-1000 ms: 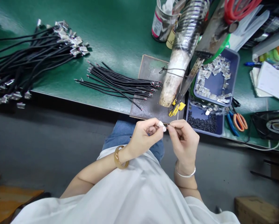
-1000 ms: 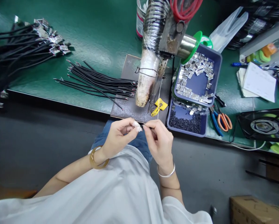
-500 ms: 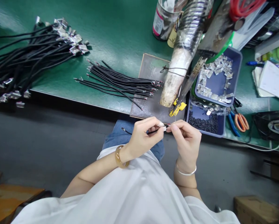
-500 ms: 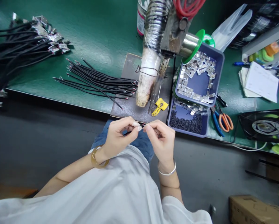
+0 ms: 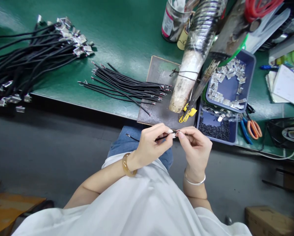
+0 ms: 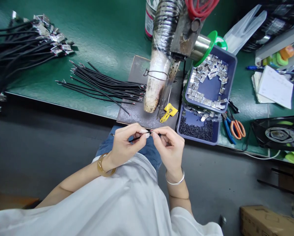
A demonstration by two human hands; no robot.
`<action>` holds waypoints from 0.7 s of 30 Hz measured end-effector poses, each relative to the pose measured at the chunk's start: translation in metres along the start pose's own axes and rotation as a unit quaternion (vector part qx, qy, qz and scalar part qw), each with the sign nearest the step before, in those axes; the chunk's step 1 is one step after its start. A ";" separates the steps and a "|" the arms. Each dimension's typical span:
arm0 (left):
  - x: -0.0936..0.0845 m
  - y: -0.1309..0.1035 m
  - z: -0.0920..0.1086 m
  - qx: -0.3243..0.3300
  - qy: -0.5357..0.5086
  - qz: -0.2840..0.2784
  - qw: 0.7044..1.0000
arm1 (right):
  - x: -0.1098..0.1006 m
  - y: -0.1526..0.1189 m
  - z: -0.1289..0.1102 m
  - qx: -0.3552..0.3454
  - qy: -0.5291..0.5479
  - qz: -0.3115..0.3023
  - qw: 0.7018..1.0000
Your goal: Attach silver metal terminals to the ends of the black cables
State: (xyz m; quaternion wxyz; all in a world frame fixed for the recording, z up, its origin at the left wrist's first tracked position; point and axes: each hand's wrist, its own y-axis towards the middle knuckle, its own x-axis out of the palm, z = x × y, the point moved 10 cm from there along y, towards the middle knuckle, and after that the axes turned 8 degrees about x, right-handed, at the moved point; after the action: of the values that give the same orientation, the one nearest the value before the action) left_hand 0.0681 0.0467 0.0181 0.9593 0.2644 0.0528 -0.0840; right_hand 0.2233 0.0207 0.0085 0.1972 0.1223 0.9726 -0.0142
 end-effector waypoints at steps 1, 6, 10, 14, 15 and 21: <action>0.000 0.000 -0.001 -0.003 -0.001 0.001 1.000 | 0.000 0.000 -0.001 -0.004 -0.005 0.003 1.000; -0.001 0.000 -0.004 -0.016 -0.007 0.009 1.000 | 0.000 -0.002 -0.010 -0.039 -0.035 0.006 0.999; -0.001 0.000 -0.004 -0.015 -0.007 -0.001 1.000 | 0.000 -0.003 -0.023 -0.103 -0.110 0.001 0.989; 0.002 0.001 -0.008 -0.032 -0.020 -0.038 0.999 | 0.004 -0.013 -0.044 -0.248 -0.236 -0.004 0.939; 0.002 0.001 -0.009 -0.036 -0.020 -0.044 0.998 | 0.005 -0.016 -0.046 -0.276 -0.261 -0.001 0.925; 0.004 0.001 -0.001 0.015 0.061 -0.076 0.995 | 0.009 -0.018 -0.046 -0.317 -0.324 -0.016 0.891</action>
State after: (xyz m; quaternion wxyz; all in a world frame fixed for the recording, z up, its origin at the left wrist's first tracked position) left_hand 0.0719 0.0477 0.0167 0.9411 0.2788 0.1296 -0.1409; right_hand 0.1933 0.0085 0.0476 0.5296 0.0258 0.8092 0.2531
